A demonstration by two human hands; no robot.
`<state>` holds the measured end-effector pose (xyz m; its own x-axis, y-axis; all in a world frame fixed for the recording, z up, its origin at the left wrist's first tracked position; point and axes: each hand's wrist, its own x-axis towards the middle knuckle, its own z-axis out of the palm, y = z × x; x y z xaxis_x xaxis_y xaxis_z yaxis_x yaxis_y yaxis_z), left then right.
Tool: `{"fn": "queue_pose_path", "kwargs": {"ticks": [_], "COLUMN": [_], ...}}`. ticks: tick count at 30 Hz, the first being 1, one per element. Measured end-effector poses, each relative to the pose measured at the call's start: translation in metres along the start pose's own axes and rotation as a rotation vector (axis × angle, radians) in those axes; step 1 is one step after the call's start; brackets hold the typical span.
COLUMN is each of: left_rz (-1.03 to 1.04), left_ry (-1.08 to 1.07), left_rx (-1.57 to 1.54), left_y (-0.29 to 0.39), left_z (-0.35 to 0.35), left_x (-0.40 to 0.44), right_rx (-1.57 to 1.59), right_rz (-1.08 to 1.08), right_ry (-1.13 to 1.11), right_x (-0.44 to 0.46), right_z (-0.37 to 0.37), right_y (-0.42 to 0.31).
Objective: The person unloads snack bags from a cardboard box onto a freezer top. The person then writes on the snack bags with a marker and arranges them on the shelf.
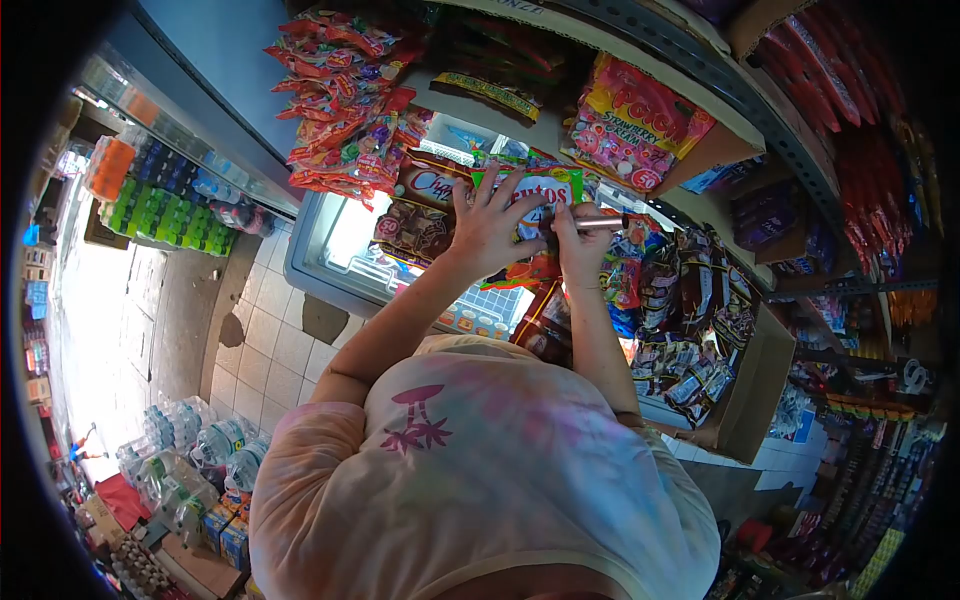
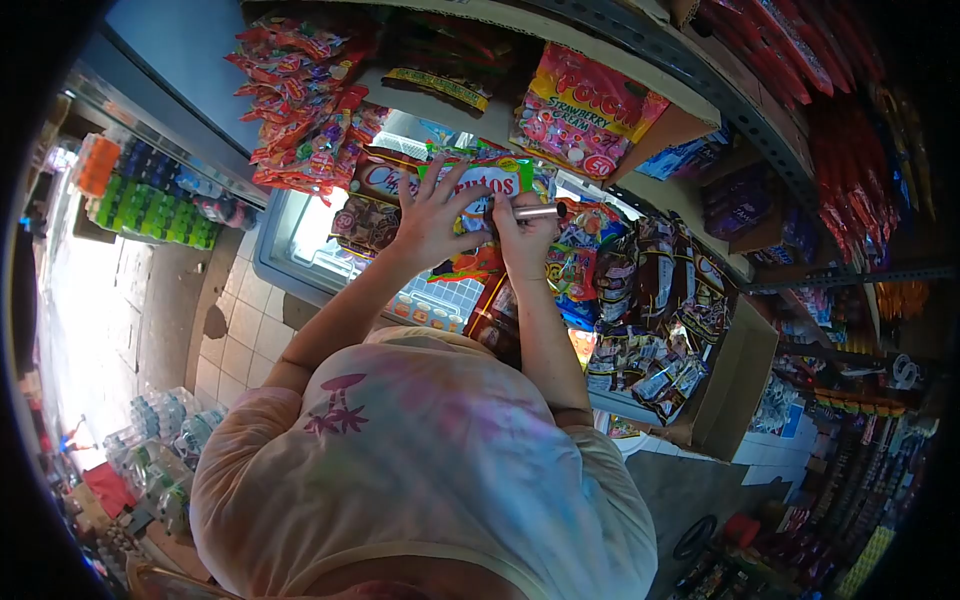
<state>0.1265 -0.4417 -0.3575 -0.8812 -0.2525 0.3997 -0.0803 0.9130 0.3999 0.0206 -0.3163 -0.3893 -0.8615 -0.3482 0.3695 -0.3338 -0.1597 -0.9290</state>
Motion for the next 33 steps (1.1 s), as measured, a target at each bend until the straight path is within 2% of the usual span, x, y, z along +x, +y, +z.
{"fn": "queue_pose_path", "kwargs": {"ticks": [2, 4, 13, 17, 25, 33], "left_rz": [-0.01, -0.018, 0.0, 0.0, 0.017, 0.038], "left_ry": [-0.006, -0.012, 0.013, 0.004, 0.029, 0.062], "left_rx": [-0.001, -0.002, -0.007, 0.005, 0.001, 0.033], "left_y": [0.0, 0.0, -0.001, -0.001, -0.003, -0.004], "left_z": [0.0, 0.001, 0.002, 0.003, 0.005, 0.007], "left_x": [0.0, 0.0, 0.0, -0.001, -0.001, 0.0], "right_rx": [-0.02, 0.154, 0.047, 0.06, 0.188, 0.107], "right_rz": [0.006, 0.049, 0.018, 0.037, 0.118, 0.075], "right_ry": [-0.038, 0.12, 0.073, 0.037, 0.141, 0.079], "right_x": [0.001, 0.003, 0.003, 0.003, 0.009, 0.007], "right_z": [0.001, 0.004, 0.004, 0.0, 0.003, 0.001], "right_y": [-0.01, -0.022, -0.015, -0.011, -0.017, -0.015]}}
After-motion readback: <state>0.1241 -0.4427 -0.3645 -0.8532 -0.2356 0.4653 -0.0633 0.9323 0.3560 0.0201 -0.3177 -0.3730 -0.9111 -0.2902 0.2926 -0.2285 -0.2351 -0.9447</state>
